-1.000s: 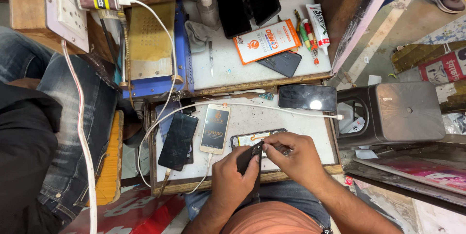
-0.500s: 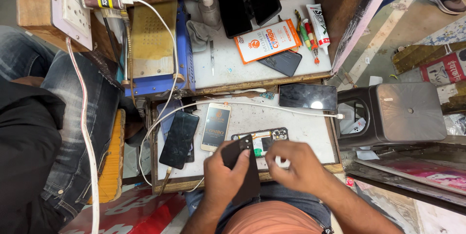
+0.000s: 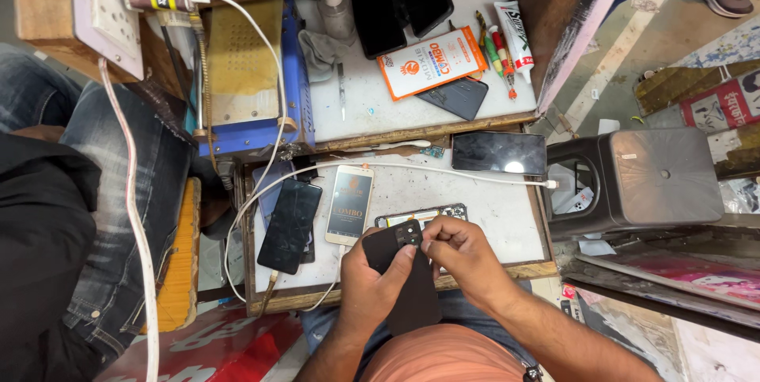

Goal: The person handles a black smartphone back cover, places it on the workbench, and applies adhesive from a tube to the internal frame of a disassembled phone. The person then picks up the back cover again and aligns it with the phone body, preparing to reattach it.

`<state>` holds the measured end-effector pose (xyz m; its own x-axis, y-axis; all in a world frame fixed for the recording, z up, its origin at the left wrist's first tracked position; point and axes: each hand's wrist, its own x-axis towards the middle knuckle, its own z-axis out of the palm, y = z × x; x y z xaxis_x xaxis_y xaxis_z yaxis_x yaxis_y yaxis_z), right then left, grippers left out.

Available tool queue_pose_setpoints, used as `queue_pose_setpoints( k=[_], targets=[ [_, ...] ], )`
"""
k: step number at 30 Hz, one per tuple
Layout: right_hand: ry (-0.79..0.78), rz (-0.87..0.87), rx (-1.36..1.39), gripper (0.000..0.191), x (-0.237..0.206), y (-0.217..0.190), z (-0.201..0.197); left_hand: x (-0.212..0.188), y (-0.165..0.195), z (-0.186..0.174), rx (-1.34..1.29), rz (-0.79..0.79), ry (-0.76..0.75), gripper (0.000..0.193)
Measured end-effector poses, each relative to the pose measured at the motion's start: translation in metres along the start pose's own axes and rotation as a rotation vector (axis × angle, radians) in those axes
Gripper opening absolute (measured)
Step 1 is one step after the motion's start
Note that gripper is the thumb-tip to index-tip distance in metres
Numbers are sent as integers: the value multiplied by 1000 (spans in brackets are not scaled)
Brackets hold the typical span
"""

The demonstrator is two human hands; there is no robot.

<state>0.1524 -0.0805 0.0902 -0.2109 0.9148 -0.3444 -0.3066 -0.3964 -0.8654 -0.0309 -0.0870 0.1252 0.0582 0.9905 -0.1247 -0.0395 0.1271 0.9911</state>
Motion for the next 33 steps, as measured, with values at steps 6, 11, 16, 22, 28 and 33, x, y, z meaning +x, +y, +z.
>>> queue_pose_setpoints(
  k=[6, 11, 16, 22, 28, 33],
  targets=[
    [40, -13, 11, 9, 0, 14, -3, -1, -7, -1, -24, -9, 9, 16],
    [-15, -39, -1, 11, 0, 14, -7, 1, -12, -1, -22, 50, 3, 16],
    [36, 14, 8, 8, 1, 15, -7, 3, -11, -1, -38, 11, -17, 16],
    [30, -6, 26, 7, 1, 17, -5, 4, -10, -1, -3, 9, -33, 14],
    [32, -47, 10, 11, 0, 15, -3, 6, -13, 0, -6, 0, -40, 15],
    [68, -14, 91, 9, -1, 16, -3, 7, -14, 0, 10, -7, -42, 14]
  ],
)
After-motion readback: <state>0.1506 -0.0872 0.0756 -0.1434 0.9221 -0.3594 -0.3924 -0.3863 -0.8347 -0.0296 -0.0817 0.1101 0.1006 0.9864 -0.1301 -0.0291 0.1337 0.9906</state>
